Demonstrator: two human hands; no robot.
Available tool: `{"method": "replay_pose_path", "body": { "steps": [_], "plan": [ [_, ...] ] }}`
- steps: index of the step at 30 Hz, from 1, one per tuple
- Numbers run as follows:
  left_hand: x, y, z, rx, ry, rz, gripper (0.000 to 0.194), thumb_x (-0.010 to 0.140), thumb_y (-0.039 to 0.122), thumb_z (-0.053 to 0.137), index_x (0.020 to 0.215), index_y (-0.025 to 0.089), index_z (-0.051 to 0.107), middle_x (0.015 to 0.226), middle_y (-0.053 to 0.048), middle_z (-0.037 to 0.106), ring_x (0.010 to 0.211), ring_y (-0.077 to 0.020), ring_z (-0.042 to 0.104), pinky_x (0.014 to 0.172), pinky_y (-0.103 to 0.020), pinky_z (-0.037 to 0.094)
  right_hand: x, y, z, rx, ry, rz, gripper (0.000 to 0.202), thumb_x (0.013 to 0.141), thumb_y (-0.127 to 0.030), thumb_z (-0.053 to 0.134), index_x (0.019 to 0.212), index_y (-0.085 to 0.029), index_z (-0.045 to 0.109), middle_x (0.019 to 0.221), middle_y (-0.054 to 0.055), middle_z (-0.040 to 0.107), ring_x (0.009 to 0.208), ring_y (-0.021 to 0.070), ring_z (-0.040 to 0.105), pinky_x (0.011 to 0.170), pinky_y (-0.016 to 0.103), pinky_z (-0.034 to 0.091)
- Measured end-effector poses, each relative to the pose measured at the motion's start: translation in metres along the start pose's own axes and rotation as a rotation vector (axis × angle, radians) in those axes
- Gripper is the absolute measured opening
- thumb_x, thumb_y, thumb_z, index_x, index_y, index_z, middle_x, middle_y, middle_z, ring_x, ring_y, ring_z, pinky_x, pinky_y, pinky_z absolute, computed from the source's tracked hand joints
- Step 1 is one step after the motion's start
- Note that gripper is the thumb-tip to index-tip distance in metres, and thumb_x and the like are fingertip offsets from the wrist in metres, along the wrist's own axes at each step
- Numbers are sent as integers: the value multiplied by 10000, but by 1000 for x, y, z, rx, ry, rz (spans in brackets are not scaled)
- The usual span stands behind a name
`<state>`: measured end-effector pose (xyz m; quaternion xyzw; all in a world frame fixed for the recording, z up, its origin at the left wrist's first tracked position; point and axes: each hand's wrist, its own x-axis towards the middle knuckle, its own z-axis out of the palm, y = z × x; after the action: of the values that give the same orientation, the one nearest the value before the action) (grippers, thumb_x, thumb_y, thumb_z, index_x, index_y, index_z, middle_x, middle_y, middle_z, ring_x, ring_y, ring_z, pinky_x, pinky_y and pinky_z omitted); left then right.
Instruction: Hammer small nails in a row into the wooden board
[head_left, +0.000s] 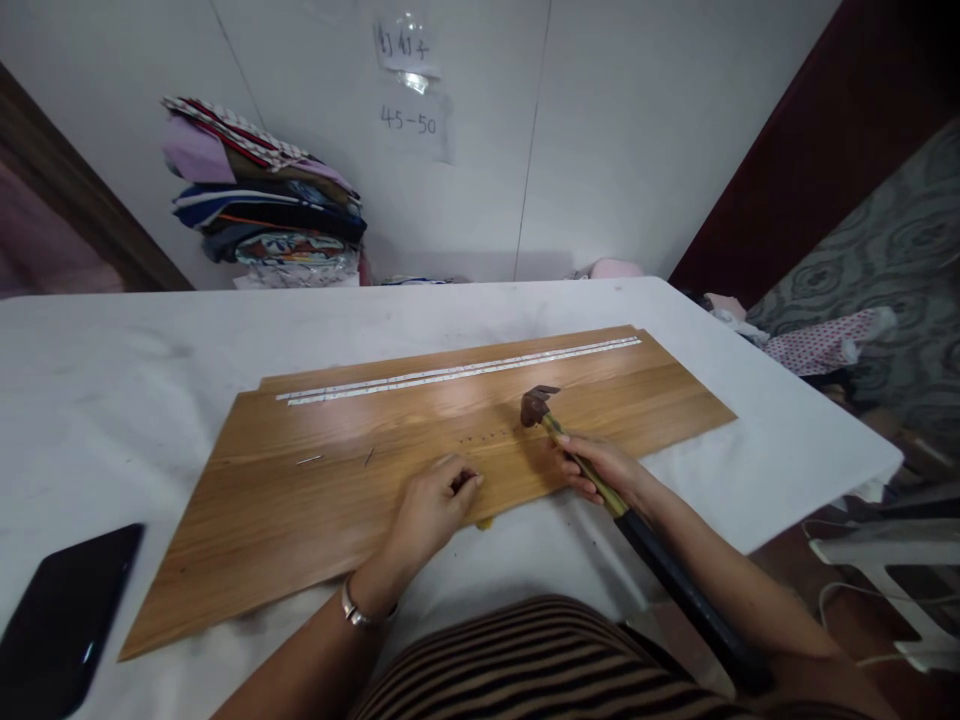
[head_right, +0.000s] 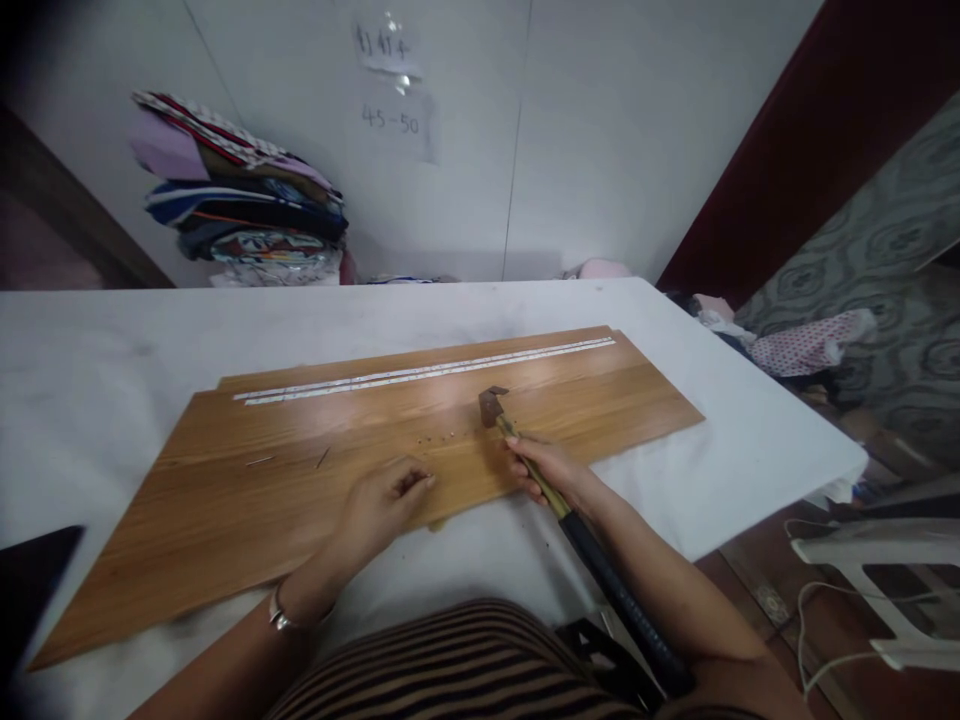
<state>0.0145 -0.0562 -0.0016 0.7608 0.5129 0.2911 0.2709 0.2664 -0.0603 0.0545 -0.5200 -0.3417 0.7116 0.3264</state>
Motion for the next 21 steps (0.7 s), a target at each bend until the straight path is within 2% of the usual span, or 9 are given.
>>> {"method": "replay_pose_path", "body": {
  "steps": [6, 12, 16, 21],
  "plan": [
    [0, 2, -4, -20, -15, -11, 138, 838, 274, 523, 766, 207, 620, 734, 16, 650, 688, -123, 577, 666, -242, 438, 1, 1, -1, -8, -2, -1, 277, 799, -423, 572, 922, -177, 540, 531, -83, 429, 283, 31, 317, 221, 138, 260],
    [2, -5, 0, -39, -9, 4, 180, 854, 297, 505, 876, 221, 666, 857, -11, 702, 796, -149, 624, 742, -264, 484, 12, -16, -10, 34, -32, -52, 249, 817, -408, 555, 942, -194, 527, 539, -90, 417, 291, 36, 320, 225, 139, 278],
    [4, -17, 10, -62, 64, -24, 202, 850, 302, 506, 914, 223, 680, 899, -18, 718, 807, -154, 646, 759, -268, 502, 28, -27, -23, 115, -122, -99, 236, 799, -367, 578, 940, -184, 530, 535, -96, 386, 304, 35, 297, 234, 134, 265],
    [5, -24, 17, -86, 115, -88, 214, 829, 320, 518, 889, 202, 686, 867, -30, 723, 797, -166, 654, 730, -266, 517, 44, -16, -41, 194, -241, -190, 278, 773, -365, 619, 963, -189, 517, 537, -105, 362, 305, 33, 265, 243, 134, 246]
  ]
}}
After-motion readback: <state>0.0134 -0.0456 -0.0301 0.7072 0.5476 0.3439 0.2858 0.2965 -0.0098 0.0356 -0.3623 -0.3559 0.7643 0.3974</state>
